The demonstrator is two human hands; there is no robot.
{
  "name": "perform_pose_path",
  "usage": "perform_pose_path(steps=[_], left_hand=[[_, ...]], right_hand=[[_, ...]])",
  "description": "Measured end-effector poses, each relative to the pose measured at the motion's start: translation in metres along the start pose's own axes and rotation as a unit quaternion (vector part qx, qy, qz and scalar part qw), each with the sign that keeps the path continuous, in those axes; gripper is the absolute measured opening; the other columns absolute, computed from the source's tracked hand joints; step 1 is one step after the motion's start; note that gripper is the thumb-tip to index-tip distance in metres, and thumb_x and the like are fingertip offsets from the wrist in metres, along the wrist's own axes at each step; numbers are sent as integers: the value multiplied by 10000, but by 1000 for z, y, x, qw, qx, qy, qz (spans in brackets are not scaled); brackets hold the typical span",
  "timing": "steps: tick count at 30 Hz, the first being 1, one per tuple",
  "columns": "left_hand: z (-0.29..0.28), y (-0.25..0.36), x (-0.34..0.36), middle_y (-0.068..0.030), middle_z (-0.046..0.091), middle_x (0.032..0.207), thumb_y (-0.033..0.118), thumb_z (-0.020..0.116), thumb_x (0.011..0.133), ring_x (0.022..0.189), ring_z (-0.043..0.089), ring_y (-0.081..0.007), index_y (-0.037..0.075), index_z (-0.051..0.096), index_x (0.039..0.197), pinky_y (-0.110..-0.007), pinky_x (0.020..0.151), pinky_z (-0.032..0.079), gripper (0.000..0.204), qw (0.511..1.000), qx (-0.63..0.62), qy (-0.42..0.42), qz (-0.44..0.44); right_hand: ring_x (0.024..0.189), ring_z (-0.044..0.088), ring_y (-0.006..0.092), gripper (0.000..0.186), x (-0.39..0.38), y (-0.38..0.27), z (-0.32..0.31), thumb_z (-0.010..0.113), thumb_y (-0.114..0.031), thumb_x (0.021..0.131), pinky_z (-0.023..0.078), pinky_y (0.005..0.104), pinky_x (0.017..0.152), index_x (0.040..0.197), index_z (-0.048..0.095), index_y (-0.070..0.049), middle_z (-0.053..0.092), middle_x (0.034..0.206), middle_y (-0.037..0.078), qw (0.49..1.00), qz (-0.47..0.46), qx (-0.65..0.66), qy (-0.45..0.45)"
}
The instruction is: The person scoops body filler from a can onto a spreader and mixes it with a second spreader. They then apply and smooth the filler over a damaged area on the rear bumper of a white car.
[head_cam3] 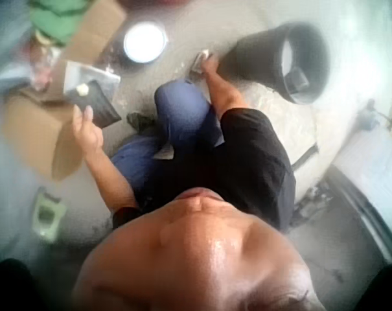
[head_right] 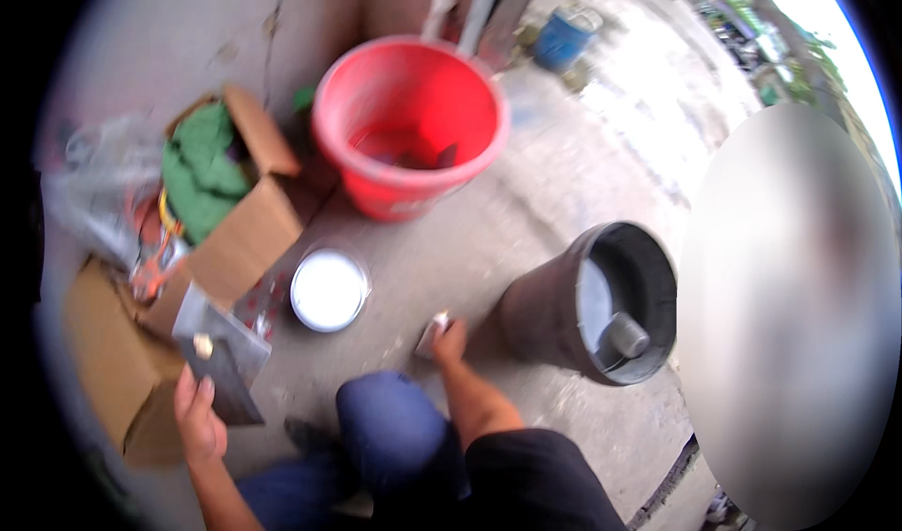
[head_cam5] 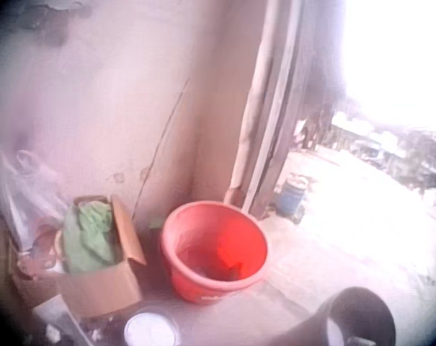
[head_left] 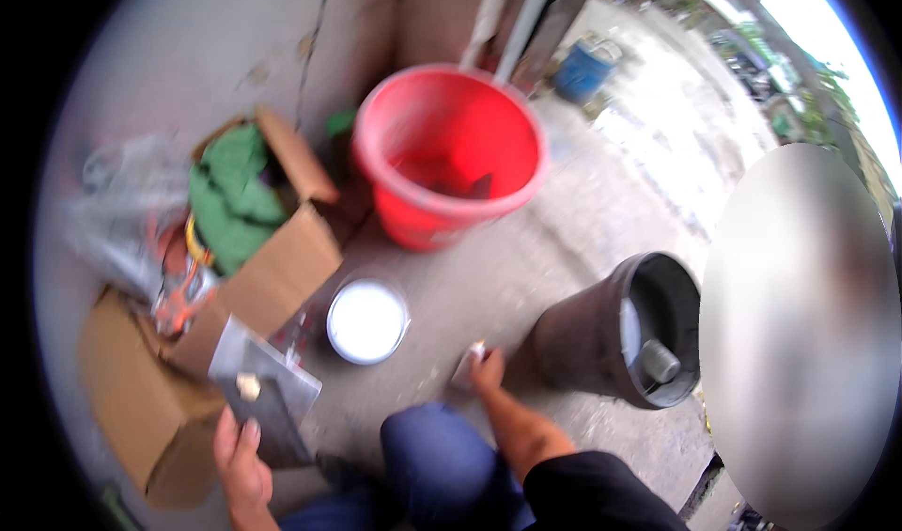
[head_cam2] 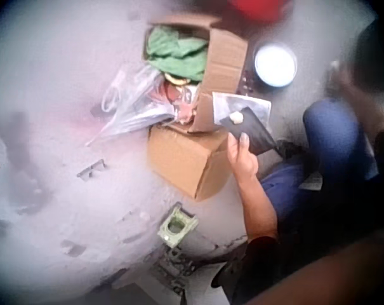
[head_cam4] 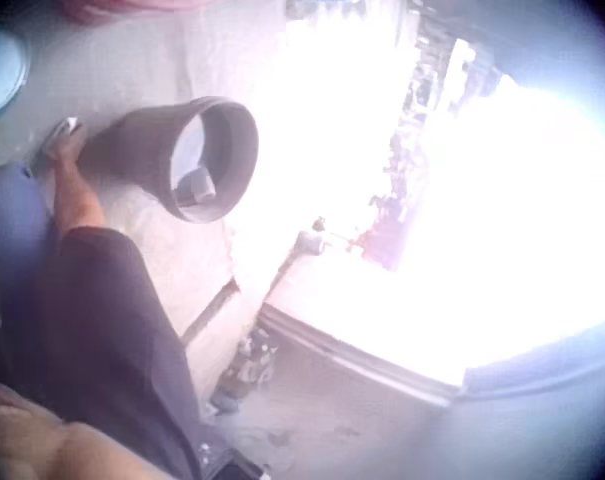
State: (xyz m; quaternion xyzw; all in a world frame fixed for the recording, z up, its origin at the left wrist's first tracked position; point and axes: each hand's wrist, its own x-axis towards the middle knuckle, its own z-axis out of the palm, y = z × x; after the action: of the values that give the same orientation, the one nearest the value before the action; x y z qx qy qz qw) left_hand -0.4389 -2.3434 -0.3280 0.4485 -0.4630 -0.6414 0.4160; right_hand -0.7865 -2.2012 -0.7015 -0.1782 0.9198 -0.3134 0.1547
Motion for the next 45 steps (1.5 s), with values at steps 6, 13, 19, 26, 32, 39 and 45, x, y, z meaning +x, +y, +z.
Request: perform_pose_path(steps=[6, 13, 19, 26, 32, 39, 45], left_hand=[[-18, -9, 2, -75, 572, 1247, 52, 519, 912, 1112, 533, -145, -24, 465, 1318, -294, 998, 373, 417, 1000, -22, -8, -6], [14, -19, 22, -72, 567, 1238, 38, 498, 925, 1097, 527, -133, -24, 465, 1317, -291, 991, 373, 398, 999, -6, 1, 33], [13, -28, 30, -60, 595, 1115, 52, 519, 922, 997, 539, -119, -39, 516, 1236, -268, 906, 414, 328, 997, 3, 49, 52], [42, -13, 35, -39, 628, 945, 81, 522, 933, 848, 539, -72, -24, 562, 1173, -246, 764, 449, 265, 995, 50, 44, 79], [33, -9, 23, -101, 663, 973, 97, 528, 939, 881, 583, -104, -44, 530, 1216, -276, 787, 468, 311, 981, 168, 58, 76], [34, 3, 22, -149, 661, 1017, 53, 518, 918, 923, 640, -207, 4, 540, 1227, -304, 813, 475, 314, 970, 216, 56, 93], [37, 3, 22, -168, 650, 1073, 48, 512, 916, 993, 638, -267, 16, 535, 1245, -325, 851, 473, 331, 966, 221, 64, 114]], right_hand=[[786, 620, 219, 293, -22, -97, -66, 686, -169, 810, 505, 345, 738, 994, 543, 8, 633, 878, 135, 979, -32, 198, -26], [867, 606, 176, 262, -26, -204, -137, 641, -46, 835, 499, 317, 786, 1061, 523, 17, 631, 979, 106, 852, -21, 471, -228], [842, 611, 142, 278, -80, -278, -151, 629, -37, 868, 518, 283, 725, 1119, 512, -22, 637, 999, 85, 784, -61, 467, -405], [786, 620, 120, 255, -111, -337, -169, 587, 35, 872, 504, 236, 628, 1092, 467, -17, 633, 956, 106, 697, -63, 538, -469], [927, 635, 220, 306, -126, -345, -149, 598, 7, 882, 528, 310, 819, 1143, 442, -29, 621, 1066, 186, 640, -58, 554, -529], [859, 634, 231, 286, -135, -358, -147, 574, -40, 910, 527, 341, 783, 1170, 461, -75, 623, 1045, 185, 607, -30, 579, -544], [845, 635, 231, 266, -133, -359, -147, 564, -48, 918, 527, 358, 779, 1164, 472, -90, 623, 1030, 176, 599, -24, 576, -556]])
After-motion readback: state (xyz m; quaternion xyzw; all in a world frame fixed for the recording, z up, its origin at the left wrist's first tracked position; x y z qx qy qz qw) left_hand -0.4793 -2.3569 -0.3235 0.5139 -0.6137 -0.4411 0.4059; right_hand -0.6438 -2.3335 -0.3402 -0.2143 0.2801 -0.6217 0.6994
